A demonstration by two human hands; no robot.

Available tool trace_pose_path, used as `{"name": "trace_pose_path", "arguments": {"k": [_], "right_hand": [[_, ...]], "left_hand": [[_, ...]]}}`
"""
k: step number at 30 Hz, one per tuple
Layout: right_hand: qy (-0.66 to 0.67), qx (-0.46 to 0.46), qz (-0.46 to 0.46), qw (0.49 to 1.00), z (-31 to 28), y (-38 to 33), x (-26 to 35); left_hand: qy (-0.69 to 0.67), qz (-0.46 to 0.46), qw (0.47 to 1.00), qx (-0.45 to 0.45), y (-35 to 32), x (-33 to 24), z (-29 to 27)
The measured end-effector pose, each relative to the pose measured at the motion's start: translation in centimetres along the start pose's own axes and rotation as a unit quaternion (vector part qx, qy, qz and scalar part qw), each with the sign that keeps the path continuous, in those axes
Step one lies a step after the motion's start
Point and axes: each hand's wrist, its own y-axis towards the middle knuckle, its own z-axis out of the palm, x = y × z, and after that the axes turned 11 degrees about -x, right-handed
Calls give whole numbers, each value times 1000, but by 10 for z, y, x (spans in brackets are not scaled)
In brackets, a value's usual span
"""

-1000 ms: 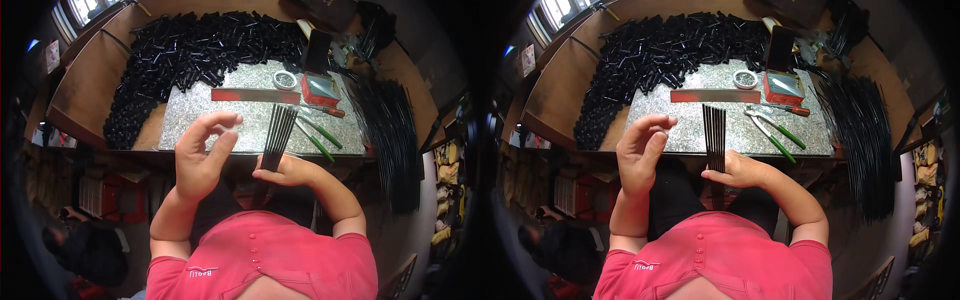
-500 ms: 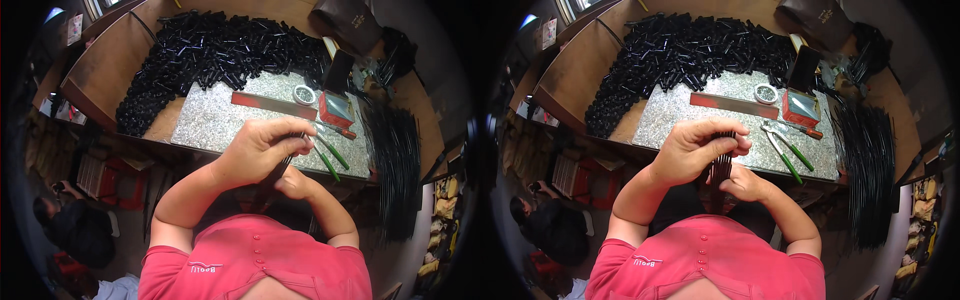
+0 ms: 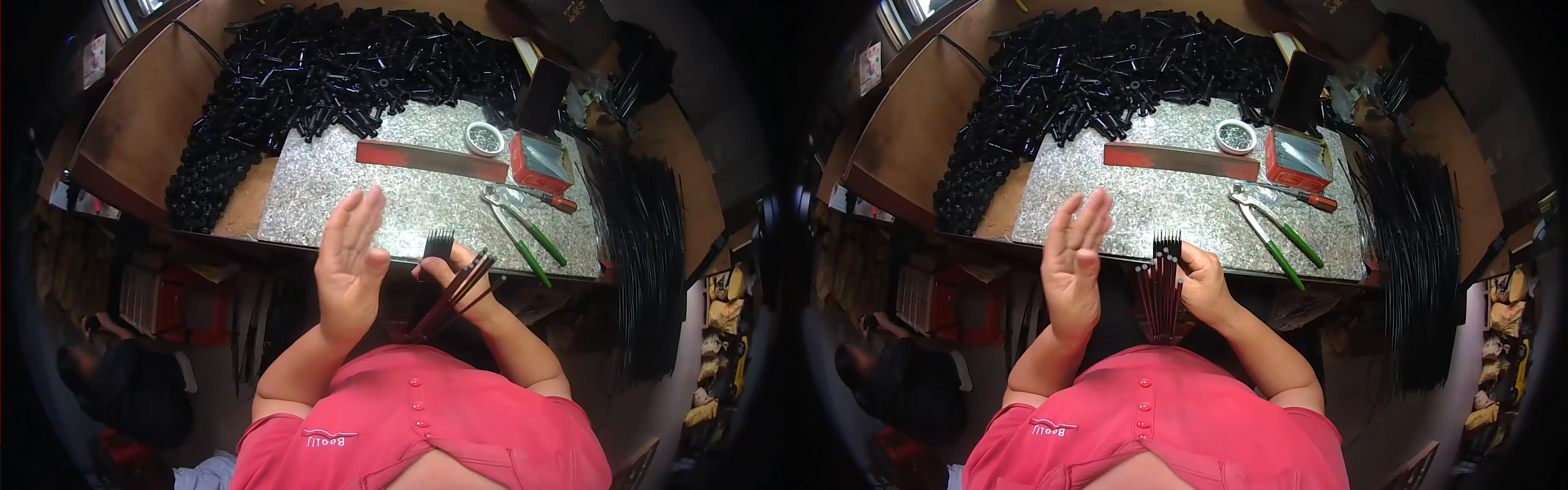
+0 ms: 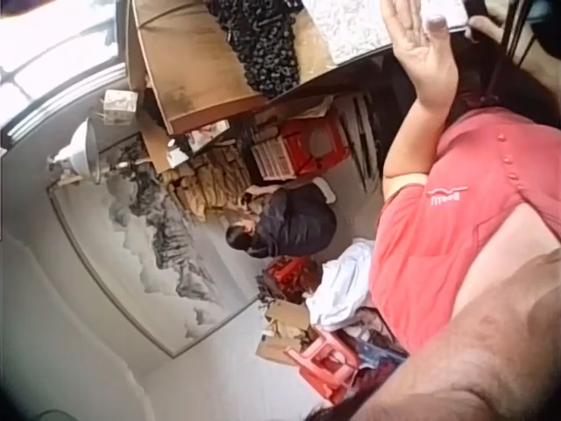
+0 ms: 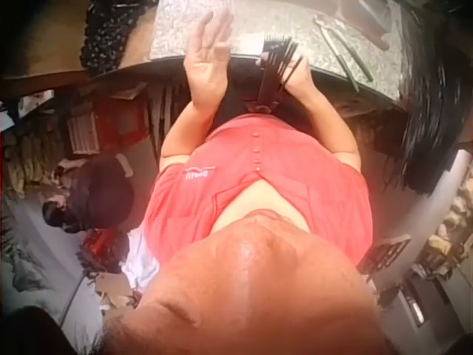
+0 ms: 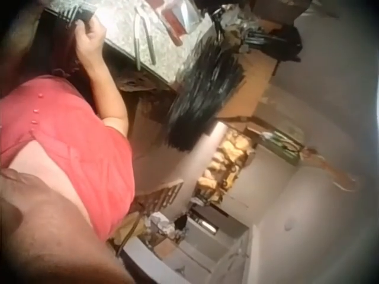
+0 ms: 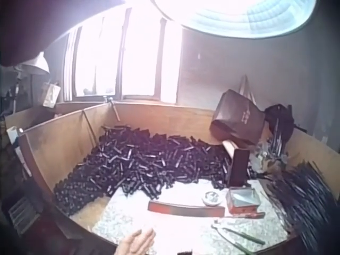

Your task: Assembling wire fan guard components by bundling metal rods and securing them with a plastic central hub using pliers.

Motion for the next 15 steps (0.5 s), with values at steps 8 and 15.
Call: {"name": "trace_pose_path", "arguments": {"k": [8, 15], "right_hand": [[-47, 11, -28, 998, 2, 3, -5], [8, 9, 10, 1000, 7, 1, 7]], "left_hand": [[36, -168, 985, 6, -20, 39, -11], [204, -111, 971, 46, -15, 35, -5]]}}
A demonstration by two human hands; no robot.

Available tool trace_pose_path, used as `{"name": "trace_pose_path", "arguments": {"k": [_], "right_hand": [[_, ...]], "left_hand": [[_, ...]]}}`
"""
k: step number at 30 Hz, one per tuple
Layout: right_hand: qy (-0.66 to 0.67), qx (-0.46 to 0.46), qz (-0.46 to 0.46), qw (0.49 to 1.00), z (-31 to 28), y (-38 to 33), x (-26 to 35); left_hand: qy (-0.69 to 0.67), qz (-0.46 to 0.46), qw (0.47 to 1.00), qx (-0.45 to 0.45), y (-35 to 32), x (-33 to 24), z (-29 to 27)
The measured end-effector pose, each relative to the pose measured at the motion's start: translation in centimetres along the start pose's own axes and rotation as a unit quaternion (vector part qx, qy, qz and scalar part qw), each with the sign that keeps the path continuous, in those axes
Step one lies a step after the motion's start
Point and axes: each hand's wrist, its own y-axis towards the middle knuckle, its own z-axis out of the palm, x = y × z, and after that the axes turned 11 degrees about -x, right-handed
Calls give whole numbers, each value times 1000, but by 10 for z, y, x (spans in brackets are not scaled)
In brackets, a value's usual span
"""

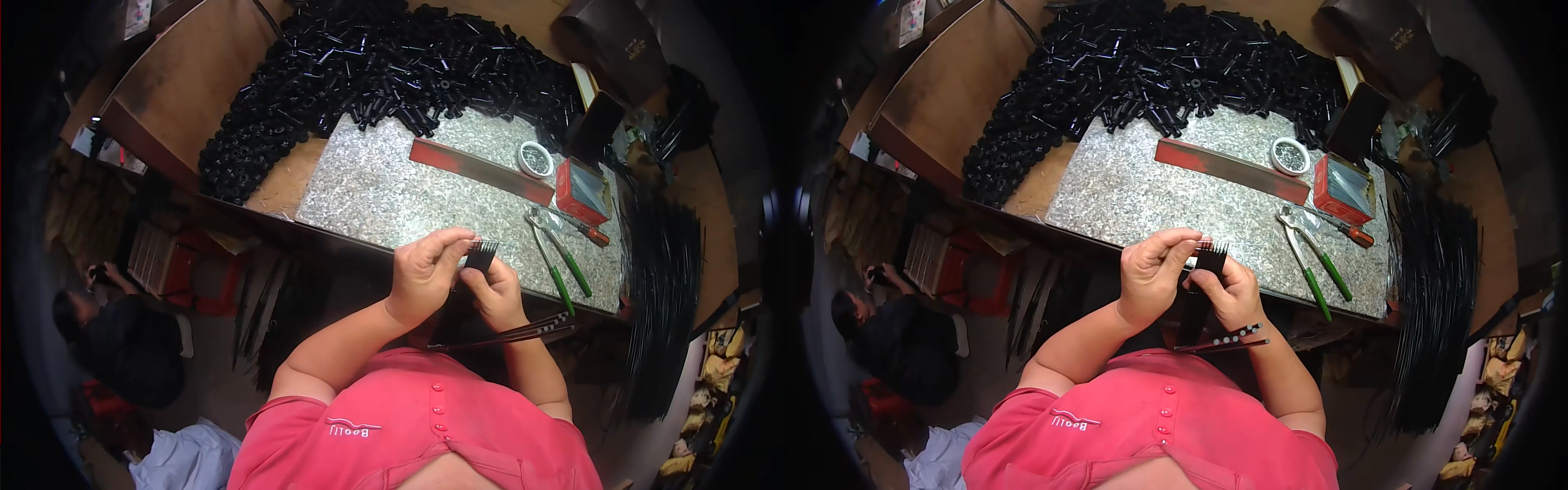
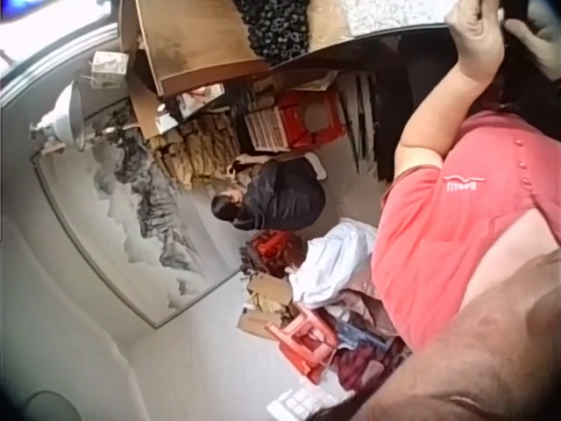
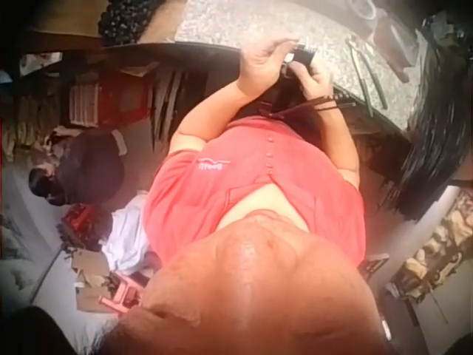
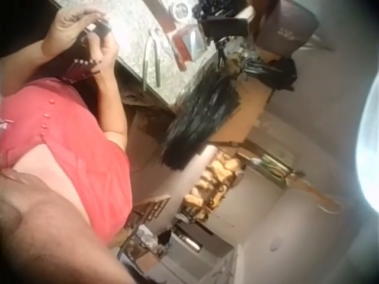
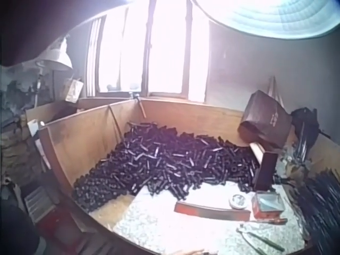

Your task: Assembling wire fan guard components by bundling metal rods and securing them with a plastic central hub using pliers.

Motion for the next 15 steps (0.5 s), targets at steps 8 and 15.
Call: {"name": "trace_pose_path", "arguments": {"k": [8, 15], "right_hand": [[0, 13, 6, 1000, -5, 5, -3], [-3, 15, -3, 1000, -3, 4, -3]], "left_hand": [[7, 88, 996, -25, 37, 5, -18], [590, 283, 756, -23, 192, 78, -104]]}}
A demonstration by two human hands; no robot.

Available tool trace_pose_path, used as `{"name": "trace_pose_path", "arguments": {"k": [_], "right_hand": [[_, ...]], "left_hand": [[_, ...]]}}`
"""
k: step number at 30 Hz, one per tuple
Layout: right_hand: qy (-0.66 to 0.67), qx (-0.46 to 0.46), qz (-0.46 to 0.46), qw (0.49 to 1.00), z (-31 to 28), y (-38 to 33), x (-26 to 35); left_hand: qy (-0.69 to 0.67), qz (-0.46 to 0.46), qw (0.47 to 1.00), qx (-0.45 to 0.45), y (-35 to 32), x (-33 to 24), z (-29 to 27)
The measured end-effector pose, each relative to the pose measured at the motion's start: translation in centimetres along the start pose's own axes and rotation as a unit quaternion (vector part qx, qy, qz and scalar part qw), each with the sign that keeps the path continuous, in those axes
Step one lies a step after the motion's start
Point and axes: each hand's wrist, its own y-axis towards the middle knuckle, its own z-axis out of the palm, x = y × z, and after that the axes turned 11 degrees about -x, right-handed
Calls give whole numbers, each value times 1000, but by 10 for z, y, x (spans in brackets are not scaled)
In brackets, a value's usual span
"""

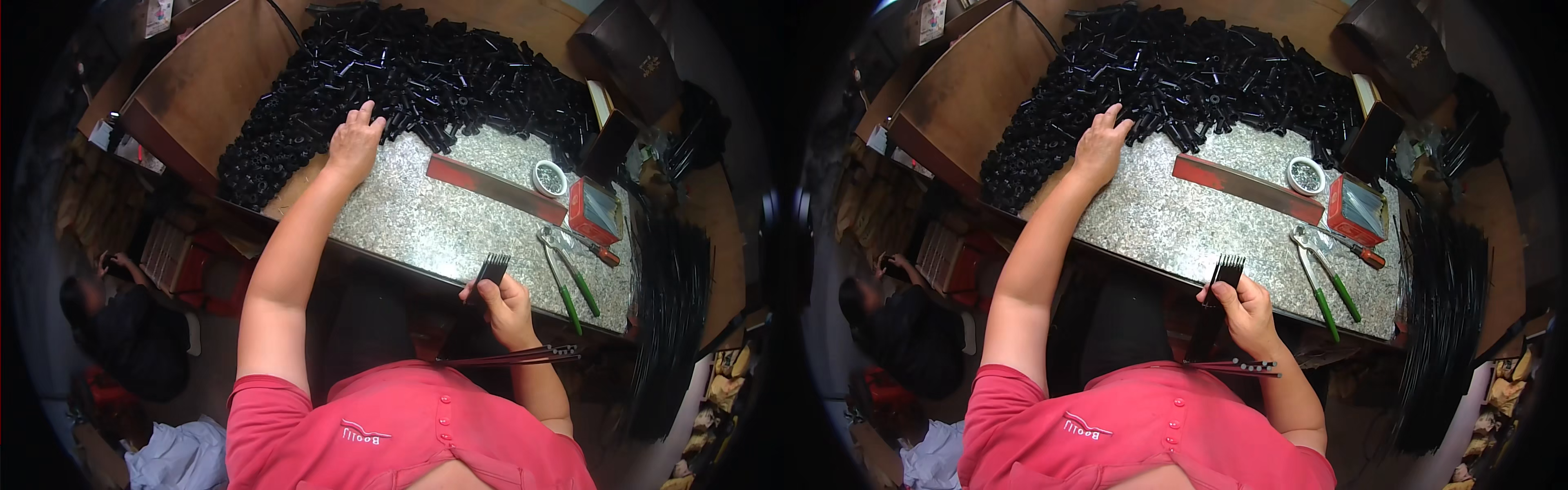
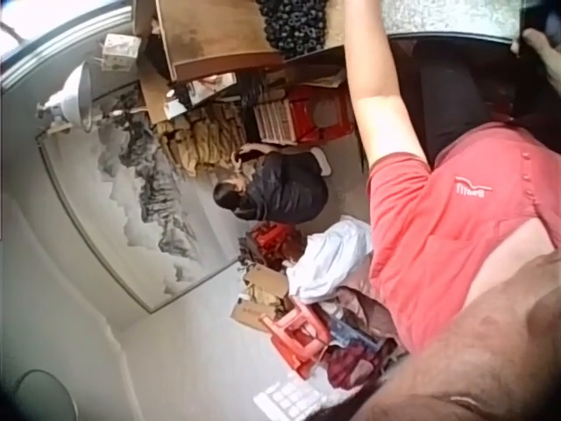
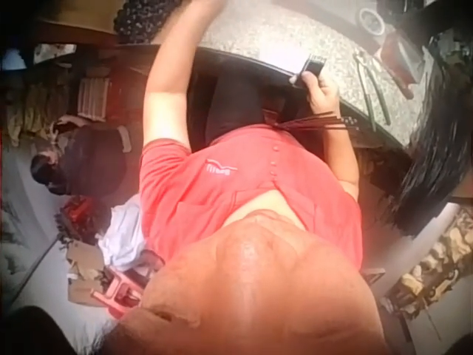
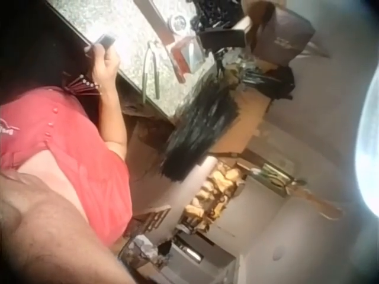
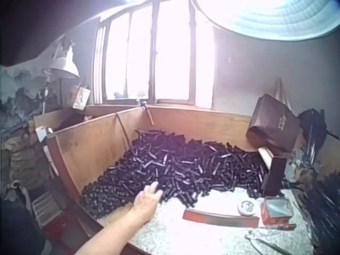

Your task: Assembling wire fan guard components by bundling metal rods and securing them with a plastic central hub using pliers.

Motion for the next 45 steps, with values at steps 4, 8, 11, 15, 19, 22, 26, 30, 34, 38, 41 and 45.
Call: {"name": "trace_pose_path", "arguments": {"k": [4, 8, 11, 15, 19, 22, 26, 30, 34, 38, 41, 45], "right_hand": [[13, -12, 11, 1000, -1, 1, -5], [12, -7, 0, 1000, -4, -1, -6], [-11, 5, -5, 1000, -4, 0, -3], [3, -9, 2, 1000, -6, 2, -7], [12, 3, 10, 1000, -6, 3, -6], [24, 4, -3, 1000, -4, 5, -9], [40, -16, -3, 999, 0, 2, -8], [32, -18, 13, 999, 0, 1, -7], [39, -17, 14, 999, 2, 1, -9], [18, -12, 5, 1000, 5, 1, -4], [14, -14, 7, 1000, 5, 0, -7], [12, -16, 4, 1000, 6, 1, -6]], "left_hand": [[78, 69, 990, 92, 19, 14, 15], [52, 81, 991, 94, 25, 13, 13], [-134, -34, 989, 57, 18, -3, 1], [-598, -314, 734, 73, -7, -62, -31], [-755, -398, 503, 134, -43, -109, -62], [-771, -425, 449, 157, -60, -124, -67], [-774, -450, 411, 173, -73, -137, -71], [-795, -444, 380, 164, -76, -144, -75], [-808, -431, 360, 177, -77, -142, -78], [-809, -420, 370, 182, -79, -140, -78], [-799, -418, 391, 181, -78, -142, -76], [-814, -442, 346, 151, -76, -145, -76]]}}
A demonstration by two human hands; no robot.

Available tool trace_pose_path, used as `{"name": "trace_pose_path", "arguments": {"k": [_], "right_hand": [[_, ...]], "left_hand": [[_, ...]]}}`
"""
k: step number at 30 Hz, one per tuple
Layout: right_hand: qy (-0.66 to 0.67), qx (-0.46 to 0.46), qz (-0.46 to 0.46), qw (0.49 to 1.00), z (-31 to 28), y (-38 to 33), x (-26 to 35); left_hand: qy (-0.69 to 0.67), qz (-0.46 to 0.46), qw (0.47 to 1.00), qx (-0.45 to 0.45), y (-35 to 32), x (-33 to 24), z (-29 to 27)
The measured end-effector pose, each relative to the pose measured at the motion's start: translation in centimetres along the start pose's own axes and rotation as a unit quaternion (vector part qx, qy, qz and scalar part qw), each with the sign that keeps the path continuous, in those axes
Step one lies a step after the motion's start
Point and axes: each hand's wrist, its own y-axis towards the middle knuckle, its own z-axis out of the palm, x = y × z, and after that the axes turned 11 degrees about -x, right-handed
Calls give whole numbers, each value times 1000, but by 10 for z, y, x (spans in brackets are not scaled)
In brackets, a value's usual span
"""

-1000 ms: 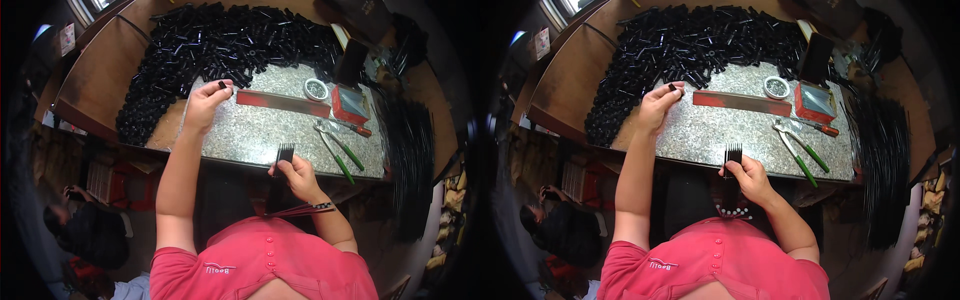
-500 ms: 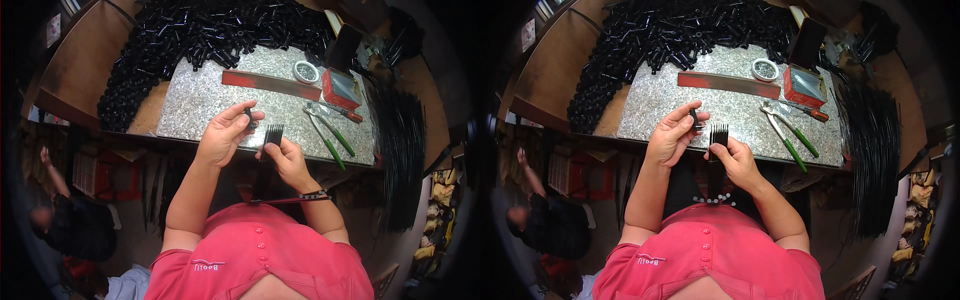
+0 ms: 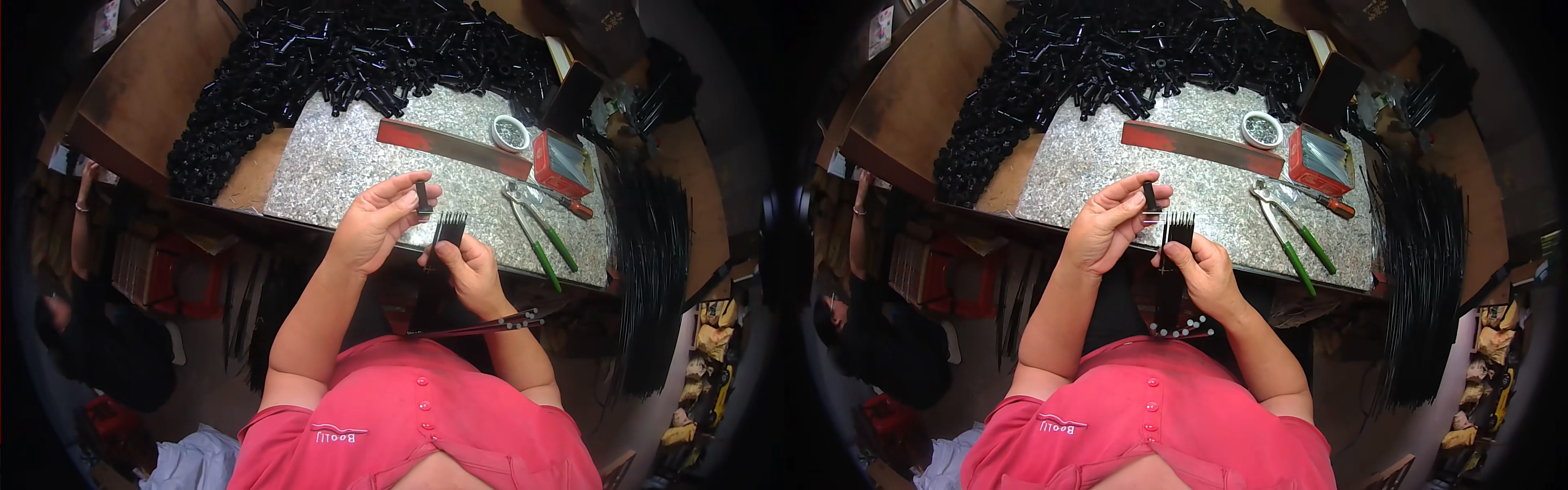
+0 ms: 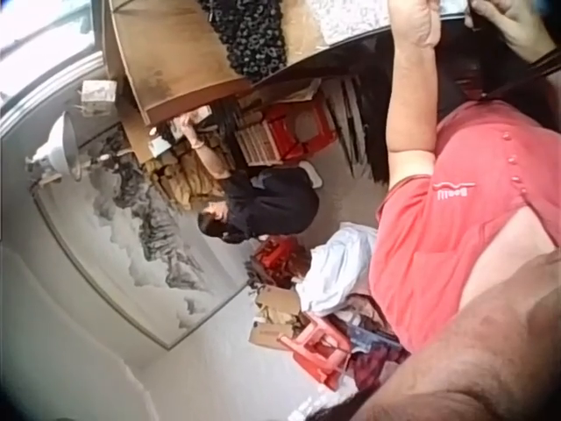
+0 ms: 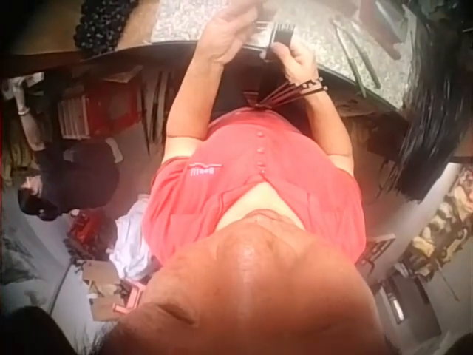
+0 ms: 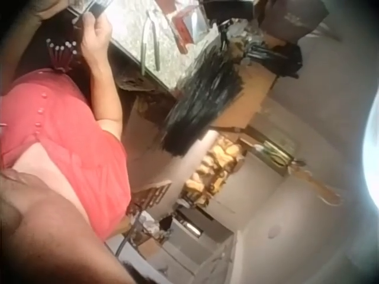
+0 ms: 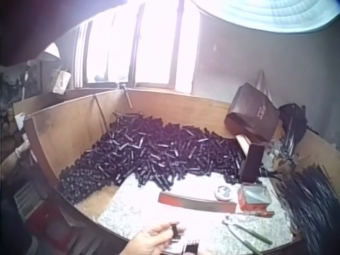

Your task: Assembling wire fan guard components by bundling metal rods and securing them with a plastic central hub using pliers.

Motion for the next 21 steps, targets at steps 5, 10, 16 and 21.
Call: {"name": "trace_pose_path", "arguments": {"k": [5, 10, 16, 21], "right_hand": [[-6, -1, 16, 1000, 1, -2, 3], [-5, 14, 8, 1000, -3, 1, -1], [-8, 19, 2, 1000, -3, 1, 1], [-24, 25, 3, 999, -4, 1, 0]], "left_hand": [[0, 3, 1000, 9, -1, -1, 0], [12, 7, 1000, 16, 3, 1, -2], [19, -3, 1000, 5, 1, 0, -2], [22, -10, 1000, 7, 0, 0, 0]]}}
